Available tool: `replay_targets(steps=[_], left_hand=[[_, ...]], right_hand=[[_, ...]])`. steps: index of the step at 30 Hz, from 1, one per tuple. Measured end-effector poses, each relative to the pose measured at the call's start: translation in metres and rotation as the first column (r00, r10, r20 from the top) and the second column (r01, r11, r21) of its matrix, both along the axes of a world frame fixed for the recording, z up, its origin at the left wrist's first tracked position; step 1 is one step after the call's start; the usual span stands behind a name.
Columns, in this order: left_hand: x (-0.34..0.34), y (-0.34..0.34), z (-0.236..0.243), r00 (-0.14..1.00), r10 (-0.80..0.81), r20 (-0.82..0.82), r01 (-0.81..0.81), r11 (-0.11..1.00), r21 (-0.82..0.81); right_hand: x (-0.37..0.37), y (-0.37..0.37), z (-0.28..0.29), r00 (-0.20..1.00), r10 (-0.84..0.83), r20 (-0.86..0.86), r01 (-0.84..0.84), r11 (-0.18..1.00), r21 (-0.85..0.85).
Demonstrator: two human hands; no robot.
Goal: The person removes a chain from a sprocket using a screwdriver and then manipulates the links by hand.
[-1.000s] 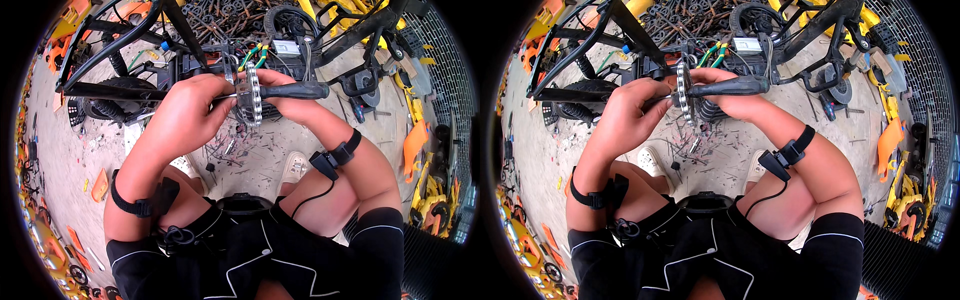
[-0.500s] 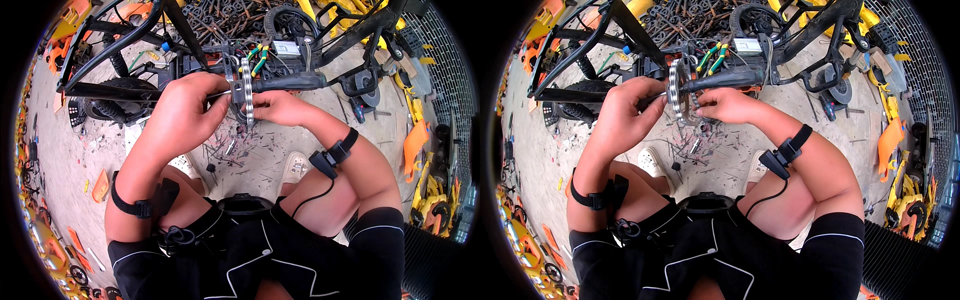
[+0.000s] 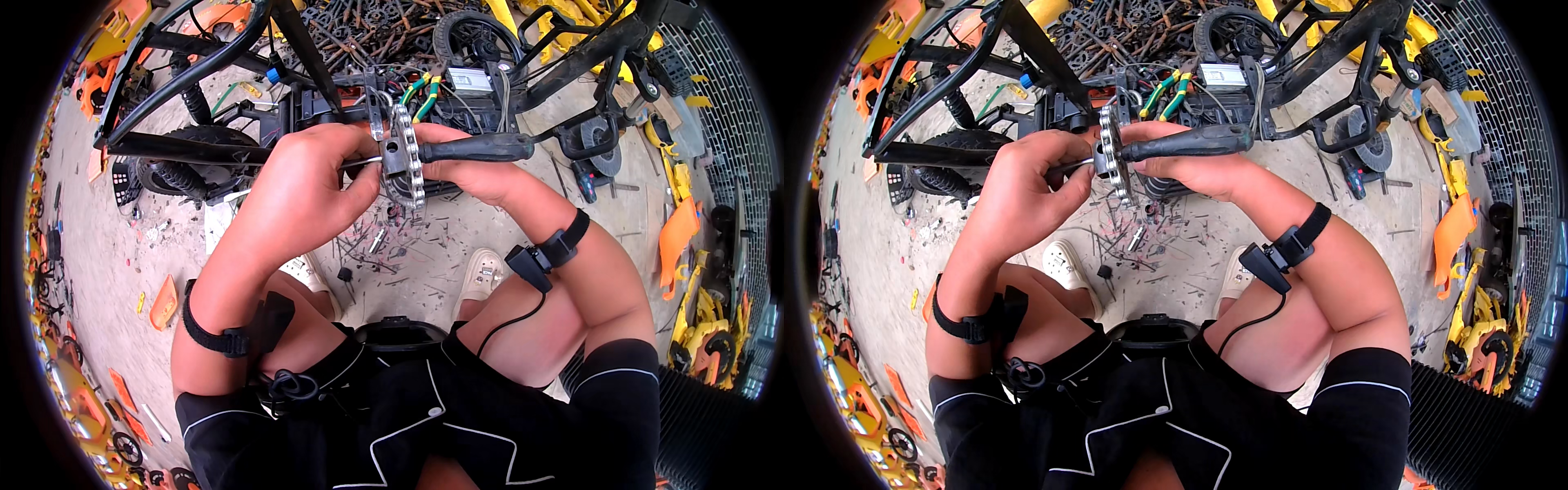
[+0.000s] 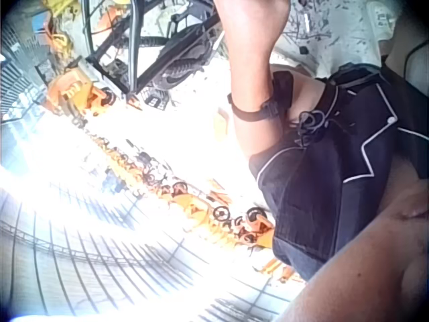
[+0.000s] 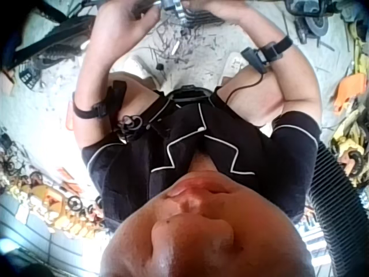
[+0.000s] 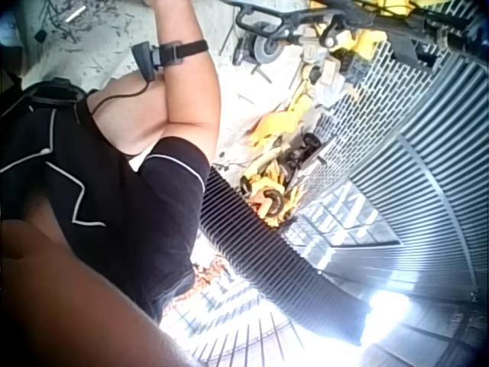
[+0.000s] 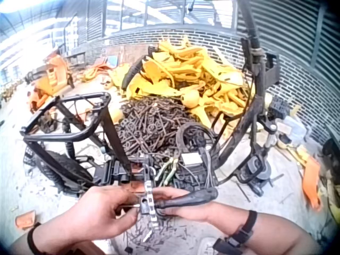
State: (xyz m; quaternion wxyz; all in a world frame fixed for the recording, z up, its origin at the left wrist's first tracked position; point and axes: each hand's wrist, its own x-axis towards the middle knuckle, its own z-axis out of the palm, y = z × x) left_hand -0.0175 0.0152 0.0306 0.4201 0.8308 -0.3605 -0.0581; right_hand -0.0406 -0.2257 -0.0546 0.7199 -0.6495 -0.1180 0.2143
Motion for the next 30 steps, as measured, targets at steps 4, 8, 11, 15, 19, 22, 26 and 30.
replay_targets(steps=[4, 8, 11, 15, 19, 22, 26, 30], left_hand=[[0.001, 0.0, -0.002, 1.0, 0.003, 0.02, -0.004, 1.0, 0.024], [0.001, 0.0, -0.001, 1.0, 0.009, 0.03, -0.011, 0.998, 0.063], [0.001, 0.001, -0.003, 1.0, -0.001, 0.031, -0.001, 0.999, 0.048], [0.002, 0.0, -0.006, 0.998, -0.019, 0.066, 0.017, 0.999, 0.028], [0.002, 0.0, -0.007, 0.997, -0.021, 0.075, 0.02, 1.0, 0.014], [0.003, 0.001, -0.007, 0.997, -0.023, 0.075, 0.022, 1.0, 0.019], [0.002, 0.002, -0.006, 0.999, -0.018, 0.05, 0.016, 1.0, 0.023], [0.002, 0.001, -0.004, 0.999, -0.024, 0.038, 0.023, 0.999, 0.026]], right_hand=[[0.0, 0.0, -0.004, 0.999, -0.039, 0.023, 0.041, 0.993, -0.107], [-0.002, -0.003, -0.007, 0.998, -0.053, -0.029, 0.047, 0.983, -0.178], [-0.002, -0.003, -0.011, 0.998, -0.044, -0.041, 0.034, 0.976, -0.214], [-0.001, -0.003, -0.02, 0.996, 0.035, -0.079, -0.051, 0.974, -0.221], [0.002, -0.012, -0.034, 0.991, 0.131, -0.038, -0.135, 0.893, -0.43], [0.005, -0.015, -0.032, 0.992, 0.113, -0.052, -0.123, 0.963, -0.239], [-0.001, -0.003, -0.012, 0.999, -0.036, 0.021, 0.037, 0.997, -0.074], [-0.001, -0.003, -0.019, 0.997, -0.019, 0.068, 0.027, 0.992, -0.124]])
